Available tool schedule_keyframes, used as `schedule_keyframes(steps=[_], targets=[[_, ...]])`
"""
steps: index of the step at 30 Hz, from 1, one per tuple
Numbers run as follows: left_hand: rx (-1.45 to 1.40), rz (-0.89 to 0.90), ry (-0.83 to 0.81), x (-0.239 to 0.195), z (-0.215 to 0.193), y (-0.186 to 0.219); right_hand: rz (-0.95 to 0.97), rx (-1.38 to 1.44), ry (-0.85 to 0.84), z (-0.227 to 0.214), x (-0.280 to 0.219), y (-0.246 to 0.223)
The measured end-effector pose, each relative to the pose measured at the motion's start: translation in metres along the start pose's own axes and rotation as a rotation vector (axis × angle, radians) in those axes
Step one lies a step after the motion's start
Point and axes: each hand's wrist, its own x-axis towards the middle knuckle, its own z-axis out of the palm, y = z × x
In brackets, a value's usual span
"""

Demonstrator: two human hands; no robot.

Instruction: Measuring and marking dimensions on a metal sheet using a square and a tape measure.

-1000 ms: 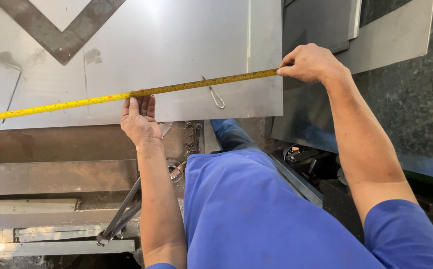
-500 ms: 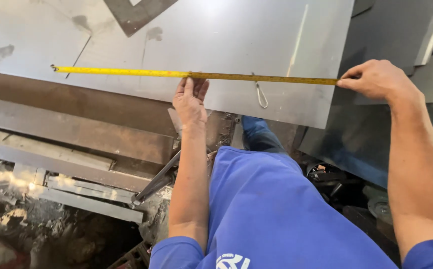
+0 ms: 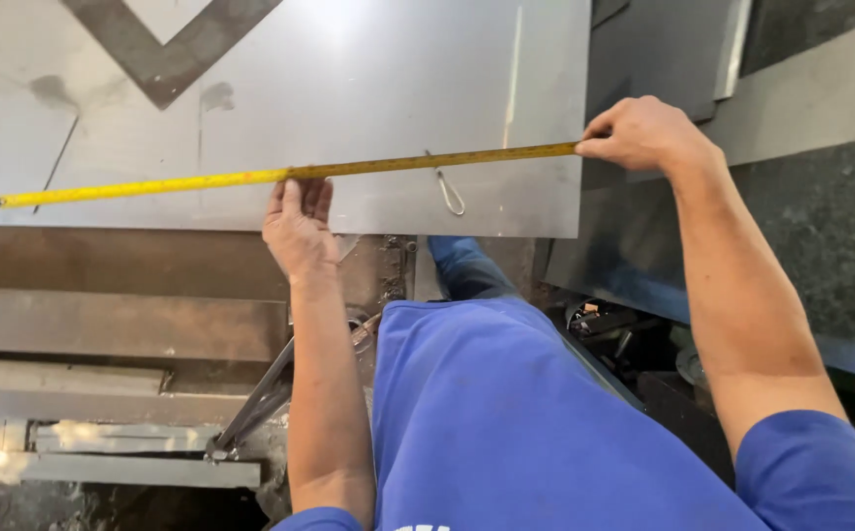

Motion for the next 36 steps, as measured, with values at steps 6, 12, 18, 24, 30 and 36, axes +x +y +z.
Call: schedule_keyframes(steps=[6,12,18,24,30,36], targets=[[0.059,0.002,0.078,0.002,0.002,0.002,0.008,-0.002,0.007,-0.009,-0.011,-0.015],[0.094,-0.001,0.111,-0.006,0.012,0.007,0.033,0.004,-0.029,-0.014,-0.014,-0.020],[0.108,-0.008,0.117,-0.005,0.013,0.006,0.075,0.008,-0.032,-0.012,-0.012,-0.019],[0.106,-0.009,0.118,-0.005,0.010,0.004,0.088,0.010,-0.040,-0.012,-0.014,-0.019],[0.115,-0.006,0.121,-0.007,0.011,0.004,0.057,-0.005,-0.032,-0.011,-0.015,-0.019],[0.113,-0.014,0.135,-0.008,0.010,0.002,0.054,-0.007,-0.025,-0.010,-0.017,-0.018]])
